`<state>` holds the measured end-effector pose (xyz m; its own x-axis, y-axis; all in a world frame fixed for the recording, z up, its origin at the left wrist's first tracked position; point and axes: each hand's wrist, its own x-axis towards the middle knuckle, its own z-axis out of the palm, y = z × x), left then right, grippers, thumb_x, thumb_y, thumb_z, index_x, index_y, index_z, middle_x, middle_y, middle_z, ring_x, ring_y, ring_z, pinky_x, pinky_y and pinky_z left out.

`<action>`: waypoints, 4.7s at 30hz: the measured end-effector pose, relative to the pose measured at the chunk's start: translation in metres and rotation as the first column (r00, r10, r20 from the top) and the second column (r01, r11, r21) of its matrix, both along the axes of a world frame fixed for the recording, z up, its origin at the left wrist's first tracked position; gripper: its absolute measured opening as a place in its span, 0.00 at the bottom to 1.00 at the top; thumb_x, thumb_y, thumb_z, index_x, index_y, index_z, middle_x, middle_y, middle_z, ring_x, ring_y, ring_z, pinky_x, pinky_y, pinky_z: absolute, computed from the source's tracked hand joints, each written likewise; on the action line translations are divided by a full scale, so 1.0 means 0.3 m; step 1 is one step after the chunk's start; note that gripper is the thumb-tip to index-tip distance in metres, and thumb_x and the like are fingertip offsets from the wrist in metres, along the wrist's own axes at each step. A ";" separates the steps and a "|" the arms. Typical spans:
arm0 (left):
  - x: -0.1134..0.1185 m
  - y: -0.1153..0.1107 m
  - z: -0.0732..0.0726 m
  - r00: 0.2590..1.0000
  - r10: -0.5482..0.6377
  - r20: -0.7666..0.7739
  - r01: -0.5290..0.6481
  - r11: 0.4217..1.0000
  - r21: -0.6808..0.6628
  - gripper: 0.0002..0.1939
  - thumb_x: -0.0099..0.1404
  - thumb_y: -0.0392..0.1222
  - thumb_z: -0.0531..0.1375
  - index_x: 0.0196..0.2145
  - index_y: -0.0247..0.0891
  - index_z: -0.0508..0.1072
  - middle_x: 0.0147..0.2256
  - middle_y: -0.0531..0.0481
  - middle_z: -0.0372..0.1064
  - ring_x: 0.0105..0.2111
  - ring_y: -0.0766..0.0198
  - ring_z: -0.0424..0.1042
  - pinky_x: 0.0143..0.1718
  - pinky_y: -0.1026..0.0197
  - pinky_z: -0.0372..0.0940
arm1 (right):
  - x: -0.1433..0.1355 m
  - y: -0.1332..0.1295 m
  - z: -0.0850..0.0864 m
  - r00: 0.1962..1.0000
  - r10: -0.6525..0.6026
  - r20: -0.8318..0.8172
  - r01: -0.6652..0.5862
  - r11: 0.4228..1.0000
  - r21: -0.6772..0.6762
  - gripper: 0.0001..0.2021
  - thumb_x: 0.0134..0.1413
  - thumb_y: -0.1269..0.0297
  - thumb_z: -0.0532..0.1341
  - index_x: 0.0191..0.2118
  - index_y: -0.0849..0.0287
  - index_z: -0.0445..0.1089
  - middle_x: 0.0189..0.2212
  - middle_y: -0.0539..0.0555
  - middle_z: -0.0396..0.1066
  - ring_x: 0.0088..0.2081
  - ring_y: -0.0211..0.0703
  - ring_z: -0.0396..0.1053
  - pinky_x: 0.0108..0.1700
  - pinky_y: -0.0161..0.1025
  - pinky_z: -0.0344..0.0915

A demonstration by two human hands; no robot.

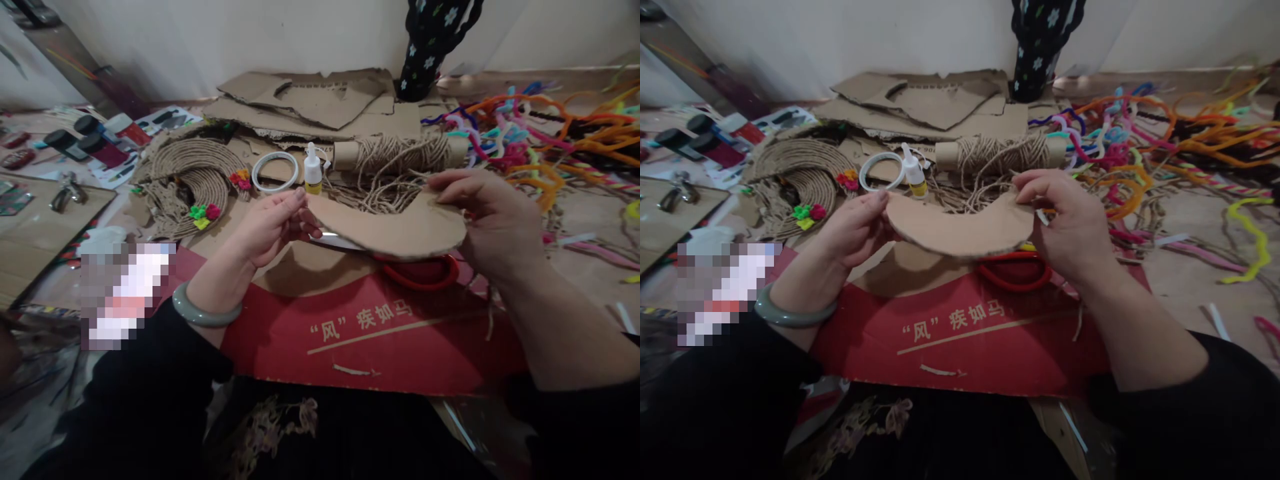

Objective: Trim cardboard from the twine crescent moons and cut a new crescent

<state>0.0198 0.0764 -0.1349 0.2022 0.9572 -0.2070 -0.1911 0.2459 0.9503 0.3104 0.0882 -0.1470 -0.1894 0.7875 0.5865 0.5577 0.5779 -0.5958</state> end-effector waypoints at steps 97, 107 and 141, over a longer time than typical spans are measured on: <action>0.022 -0.009 -0.011 0.979 -0.026 -0.202 0.048 0.993 0.104 0.21 0.49 0.56 0.72 0.28 0.35 0.75 0.24 0.52 0.71 0.22 0.70 0.67 0.23 0.67 0.64 | -0.049 -0.008 0.043 0.947 -0.084 -0.311 -0.102 0.838 -0.537 0.01 0.52 0.68 0.63 0.31 0.55 0.70 0.22 0.47 0.63 0.23 0.34 0.59 0.23 0.32 0.58; 0.023 -0.004 -0.015 0.987 0.063 -0.148 -0.045 0.991 0.123 0.24 0.49 0.61 0.72 0.26 0.37 0.73 0.22 0.53 0.71 0.21 0.68 0.68 0.24 0.65 0.66 | -0.046 -0.017 0.049 0.932 0.003 -0.363 -0.249 0.733 -0.633 0.10 0.45 0.58 0.69 0.32 0.55 0.72 0.23 0.48 0.70 0.25 0.37 0.65 0.27 0.35 0.66; 0.016 0.013 -0.035 0.981 0.180 -0.068 -0.169 0.975 0.147 0.18 0.58 0.52 0.67 0.22 0.37 0.70 0.21 0.55 0.67 0.20 0.71 0.65 0.24 0.68 0.65 | -0.014 -0.012 0.023 0.968 0.222 -0.120 -0.246 0.724 -0.645 0.14 0.52 0.51 0.65 0.37 0.56 0.74 0.26 0.50 0.72 0.27 0.38 0.67 0.29 0.37 0.64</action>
